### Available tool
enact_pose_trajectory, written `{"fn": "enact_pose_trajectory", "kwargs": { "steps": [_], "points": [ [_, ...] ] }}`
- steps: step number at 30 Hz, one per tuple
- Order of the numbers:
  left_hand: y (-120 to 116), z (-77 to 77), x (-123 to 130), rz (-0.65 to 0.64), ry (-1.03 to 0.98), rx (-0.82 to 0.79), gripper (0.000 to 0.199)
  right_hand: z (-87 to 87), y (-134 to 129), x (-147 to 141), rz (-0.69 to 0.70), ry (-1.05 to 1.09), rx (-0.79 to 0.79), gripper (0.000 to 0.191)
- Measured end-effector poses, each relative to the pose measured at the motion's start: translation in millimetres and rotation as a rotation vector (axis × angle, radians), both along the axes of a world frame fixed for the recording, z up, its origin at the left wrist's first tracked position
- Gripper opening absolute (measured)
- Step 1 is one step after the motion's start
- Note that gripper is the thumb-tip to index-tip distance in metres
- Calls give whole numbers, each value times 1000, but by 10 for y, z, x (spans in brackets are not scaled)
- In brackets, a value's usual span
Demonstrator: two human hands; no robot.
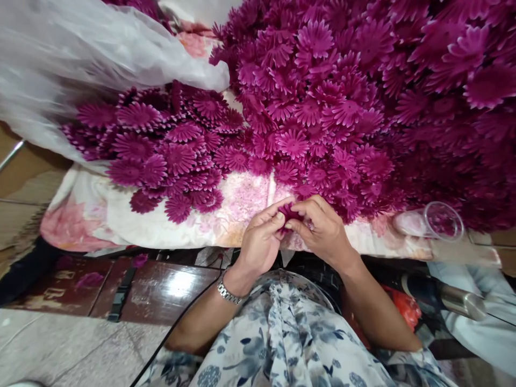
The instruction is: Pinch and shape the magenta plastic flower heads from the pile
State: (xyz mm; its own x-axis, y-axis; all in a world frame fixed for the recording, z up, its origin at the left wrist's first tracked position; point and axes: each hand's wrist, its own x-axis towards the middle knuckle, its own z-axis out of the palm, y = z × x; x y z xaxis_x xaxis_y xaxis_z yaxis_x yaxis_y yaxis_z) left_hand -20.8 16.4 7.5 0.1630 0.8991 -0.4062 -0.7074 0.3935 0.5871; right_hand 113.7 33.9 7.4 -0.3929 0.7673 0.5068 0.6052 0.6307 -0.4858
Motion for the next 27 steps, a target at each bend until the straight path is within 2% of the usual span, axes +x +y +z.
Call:
{"fn": "enact_pose_trajectory", "kwargs": {
  "steps": [2, 6, 13, 17, 21, 23, 25, 27],
  "points": [
    [-18, -7, 3, -19, 1, 21, 36, -21, 23, 16, 2, 18, -12, 3],
    [-38, -34, 50, 20, 33, 84, 38, -33, 27, 30, -19, 48, 28, 9],
    [-17, -36, 88, 82, 44, 0, 32, -76, -11, -38, -100, 62, 74, 11],
    [-3, 3, 14, 154, 84, -59, 35, 86, 87, 126, -284, 52, 256, 12],
    [6, 42, -37, 176, 69, -68, 27, 369, 398, 526, -505, -92, 456, 7],
    [15, 62, -42, 161, 31, -67, 25, 460, 536, 696, -631, -188, 463, 9],
    [27, 76, -39, 153, -1, -73, 27, 489, 561, 744, -646, -251, 428, 17],
    [39, 82, -25, 148, -10, -82, 30, 457, 453, 640, -541, -211, 394, 21]
  ]
}}
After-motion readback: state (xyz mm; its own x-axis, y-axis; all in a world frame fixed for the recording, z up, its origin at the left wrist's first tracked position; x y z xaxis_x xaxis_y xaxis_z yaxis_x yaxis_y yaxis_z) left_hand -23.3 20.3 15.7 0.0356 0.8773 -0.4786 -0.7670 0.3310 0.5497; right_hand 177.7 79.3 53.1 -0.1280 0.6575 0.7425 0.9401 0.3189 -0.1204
